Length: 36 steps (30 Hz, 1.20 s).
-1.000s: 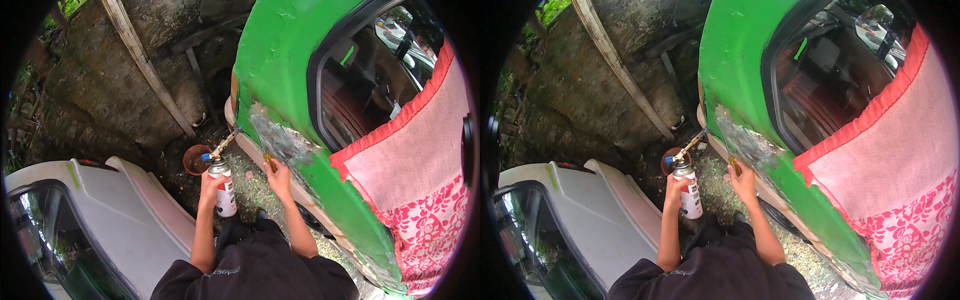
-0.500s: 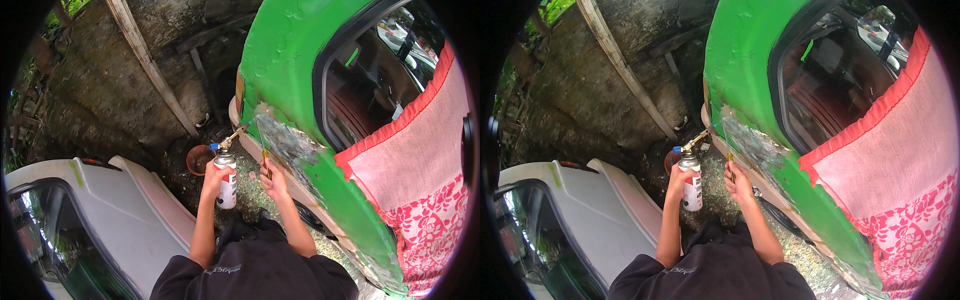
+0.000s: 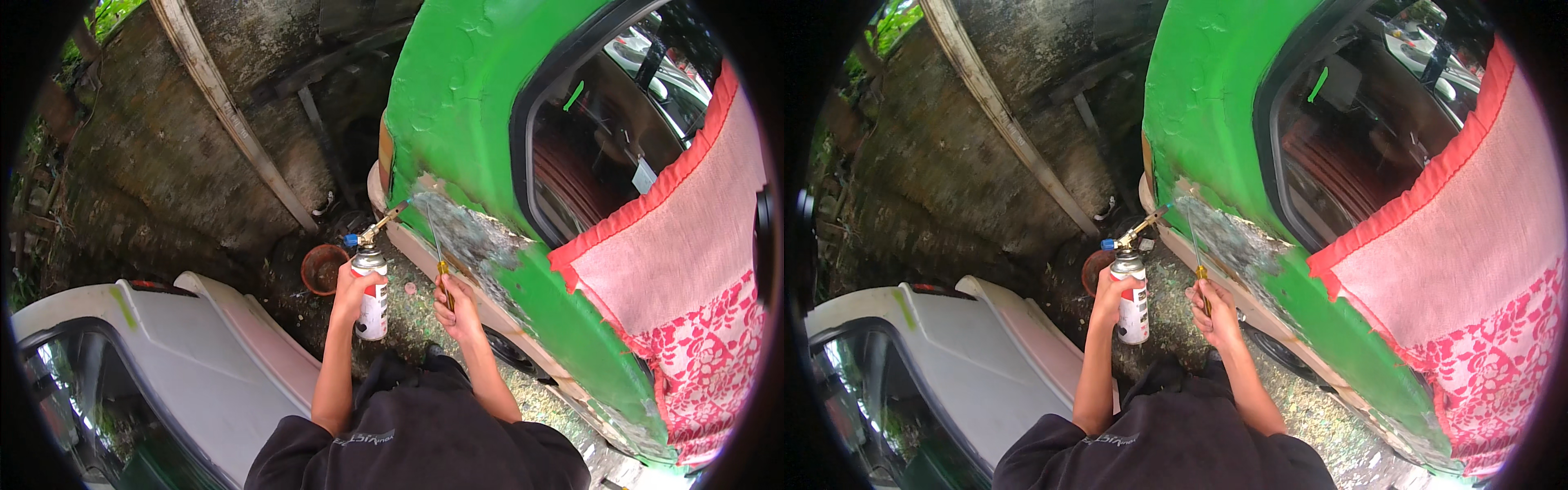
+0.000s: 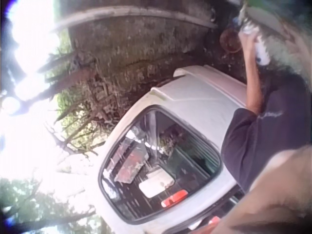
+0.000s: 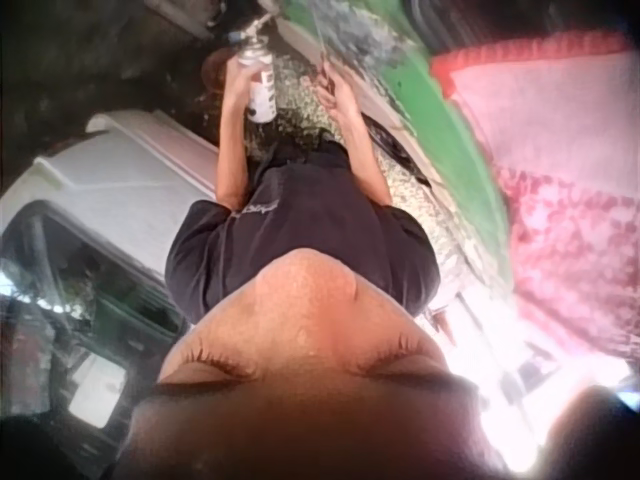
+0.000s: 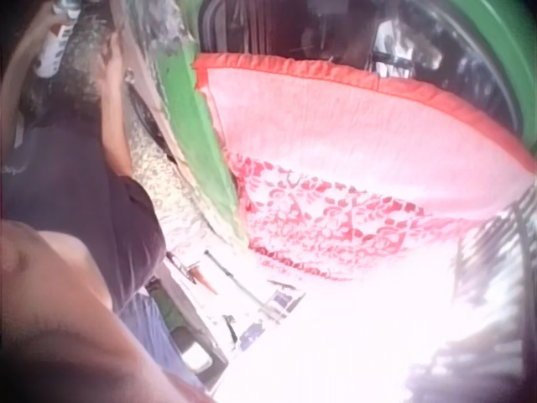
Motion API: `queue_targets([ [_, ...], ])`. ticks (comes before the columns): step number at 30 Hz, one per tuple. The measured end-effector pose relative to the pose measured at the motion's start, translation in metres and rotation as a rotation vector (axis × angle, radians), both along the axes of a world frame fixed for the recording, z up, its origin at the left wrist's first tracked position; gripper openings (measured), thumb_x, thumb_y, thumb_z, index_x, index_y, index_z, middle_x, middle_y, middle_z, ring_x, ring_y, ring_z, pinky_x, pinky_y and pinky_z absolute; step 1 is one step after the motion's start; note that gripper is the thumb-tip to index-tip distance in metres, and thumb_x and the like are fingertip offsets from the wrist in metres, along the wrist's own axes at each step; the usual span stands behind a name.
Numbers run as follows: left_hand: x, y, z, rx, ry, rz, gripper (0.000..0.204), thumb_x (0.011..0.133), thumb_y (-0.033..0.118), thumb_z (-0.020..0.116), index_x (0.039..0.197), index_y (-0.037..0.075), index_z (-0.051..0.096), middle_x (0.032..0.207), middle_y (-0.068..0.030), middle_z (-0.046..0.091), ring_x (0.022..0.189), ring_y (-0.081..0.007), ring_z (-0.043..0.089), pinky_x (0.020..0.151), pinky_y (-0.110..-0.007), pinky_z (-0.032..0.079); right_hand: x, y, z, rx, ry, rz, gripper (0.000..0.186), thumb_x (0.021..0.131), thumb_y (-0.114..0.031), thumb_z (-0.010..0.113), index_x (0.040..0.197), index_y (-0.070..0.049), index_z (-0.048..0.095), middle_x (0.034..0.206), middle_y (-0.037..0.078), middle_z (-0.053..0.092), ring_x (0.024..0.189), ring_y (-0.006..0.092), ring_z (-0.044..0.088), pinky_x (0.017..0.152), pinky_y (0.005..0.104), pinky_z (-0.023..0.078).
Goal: The person uses a handheld blowtorch to apply heat to a damaged area on the side panel of a green car. They repeatedly direct the flame at the same spot while holding a scraper in the other hand, but do not scrape the surface during the clip.
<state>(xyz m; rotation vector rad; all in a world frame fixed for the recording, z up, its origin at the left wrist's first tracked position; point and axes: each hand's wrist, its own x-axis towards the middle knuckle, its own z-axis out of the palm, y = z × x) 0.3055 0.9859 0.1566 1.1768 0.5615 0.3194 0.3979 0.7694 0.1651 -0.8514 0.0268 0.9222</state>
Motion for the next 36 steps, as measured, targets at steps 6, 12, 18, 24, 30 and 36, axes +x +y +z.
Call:
queue_targets([
  [6, 0.002, 0.006, 0.010, 0.003, -0.023, -0.030, 0.029, 0.066, 0.004, 0.073, 0.094, 0.002, 0.066, 0.084, -0.0061, 0.070, 0.072, -0.0168, 0.066, 0.070, -0.032, 0.052, -0.005, 0.001, 0.001, -0.041, -0.025, -0.028, 0.022, 0.109, -0.027, 0.050, 0.103, -0.007, 0.054, 0.073, -0.003, 0.045, 0.042, 0.0021, 0.030, 0.036, 0.0206, 0.020],
  [12, 0.001, 0.007, 0.007, 0.013, -0.015, -0.043, 0.029, 0.066, 0.003, 0.072, 0.095, 0.002, 0.066, 0.085, -0.0059, 0.070, 0.074, -0.0165, 0.066, 0.071, -0.032, 0.052, -0.009, -0.002, -0.004, -0.037, -0.027, -0.031, 0.024, 0.109, -0.030, 0.050, 0.105, -0.006, 0.054, 0.073, -0.003, 0.044, 0.042, 0.0026, 0.029, 0.035, 0.0209, 0.021],
  [18, 0.000, -0.004, 0.016, 0.045, -0.012, 0.006, 0.029, 0.066, 0.003, 0.073, 0.094, 0.002, 0.066, 0.085, -0.0050, 0.069, 0.076, -0.0152, 0.065, 0.072, -0.032, 0.051, -0.002, -0.008, 0.008, -0.045, 0.031, -0.003, 0.027, 0.110, -0.032, 0.048, 0.114, -0.005, 0.053, 0.072, -0.002, 0.044, 0.041, 0.0034, 0.030, 0.036, 0.0211, 0.023],
  [24, -0.001, -0.015, 0.020, 0.082, 0.001, 0.053, 0.030, 0.065, 0.003, 0.073, 0.094, 0.003, 0.065, 0.085, -0.0041, 0.068, 0.075, -0.0147, 0.064, 0.071, -0.031, 0.050, 0.009, -0.019, -0.003, -0.023, -0.034, 0.083, 0.023, 0.110, -0.026, 0.047, 0.119, -0.005, 0.053, 0.073, -0.001, 0.045, 0.041, 0.0044, 0.032, 0.036, 0.0213, 0.025],
  [30, 0.006, -0.024, 0.019, 0.127, -0.040, 0.072, 0.029, 0.065, 0.006, 0.071, 0.093, 0.002, 0.065, 0.081, -0.0081, 0.068, 0.069, -0.0196, 0.067, 0.065, -0.035, 0.054, 0.013, -0.032, -0.011, -0.017, -0.043, 0.117, 0.020, 0.109, -0.022, 0.048, 0.118, -0.005, 0.053, 0.074, -0.001, 0.046, 0.043, 0.0045, 0.035, 0.037, 0.0214, 0.026],
  [36, 0.005, -0.020, 0.028, 0.149, -0.042, 0.037, 0.030, 0.065, 0.006, 0.072, 0.094, 0.002, 0.064, 0.081, -0.0081, 0.068, 0.068, -0.0196, 0.067, 0.065, -0.035, 0.054, 0.005, -0.029, -0.009, -0.046, -0.025, 0.079, 0.016, 0.107, -0.020, 0.053, 0.117, -0.008, 0.051, 0.080, 0.000, 0.049, 0.045, 0.0049, 0.037, 0.039, 0.0209, 0.026],
])
